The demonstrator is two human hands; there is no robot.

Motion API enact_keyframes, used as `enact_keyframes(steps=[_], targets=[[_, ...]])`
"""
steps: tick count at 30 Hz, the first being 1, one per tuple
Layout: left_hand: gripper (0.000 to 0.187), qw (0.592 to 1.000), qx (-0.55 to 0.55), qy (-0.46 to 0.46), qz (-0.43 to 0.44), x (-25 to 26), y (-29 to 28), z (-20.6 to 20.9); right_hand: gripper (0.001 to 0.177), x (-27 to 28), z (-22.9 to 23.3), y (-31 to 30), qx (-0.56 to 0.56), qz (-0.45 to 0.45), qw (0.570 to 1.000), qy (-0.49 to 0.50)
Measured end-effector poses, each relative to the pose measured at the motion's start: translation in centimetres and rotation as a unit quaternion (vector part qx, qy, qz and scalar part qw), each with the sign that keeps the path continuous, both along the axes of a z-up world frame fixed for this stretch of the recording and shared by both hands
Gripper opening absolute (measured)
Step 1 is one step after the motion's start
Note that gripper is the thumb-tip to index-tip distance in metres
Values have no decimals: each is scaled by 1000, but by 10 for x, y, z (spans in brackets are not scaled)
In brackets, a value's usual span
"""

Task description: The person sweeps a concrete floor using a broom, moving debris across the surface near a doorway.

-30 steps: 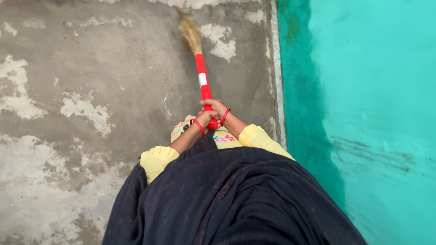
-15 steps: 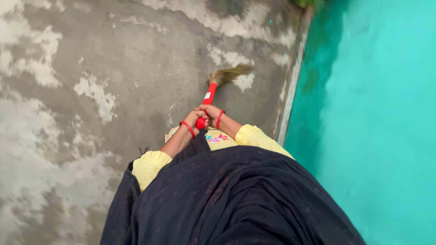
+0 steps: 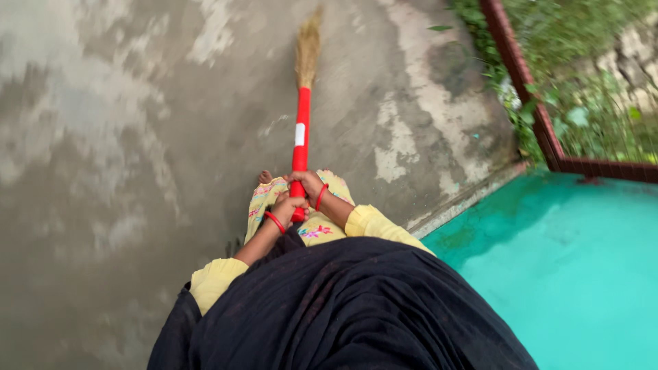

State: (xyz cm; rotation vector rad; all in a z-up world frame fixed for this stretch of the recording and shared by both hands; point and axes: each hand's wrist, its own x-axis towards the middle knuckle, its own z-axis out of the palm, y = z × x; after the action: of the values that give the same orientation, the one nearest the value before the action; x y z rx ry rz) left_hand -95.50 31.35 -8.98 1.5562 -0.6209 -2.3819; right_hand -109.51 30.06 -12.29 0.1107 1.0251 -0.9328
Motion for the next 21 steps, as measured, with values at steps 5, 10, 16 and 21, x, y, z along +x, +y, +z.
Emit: enact_keyframes(steps=[5, 10, 16, 21], targets=[[25, 985, 7, 59, 163, 37, 56, -22, 18, 53, -19, 5, -15, 234, 969, 71], [21, 949, 68, 144, 271, 63, 108, -20, 21, 105, -52, 25, -27, 434, 900, -37], [26, 927, 115, 132, 331, 85, 169, -63, 22, 138, -55, 98, 27, 538, 840, -69], [22, 912, 136, 201, 331, 94, 203, -80, 23, 154, -48, 135, 48, 545, 836, -28]])
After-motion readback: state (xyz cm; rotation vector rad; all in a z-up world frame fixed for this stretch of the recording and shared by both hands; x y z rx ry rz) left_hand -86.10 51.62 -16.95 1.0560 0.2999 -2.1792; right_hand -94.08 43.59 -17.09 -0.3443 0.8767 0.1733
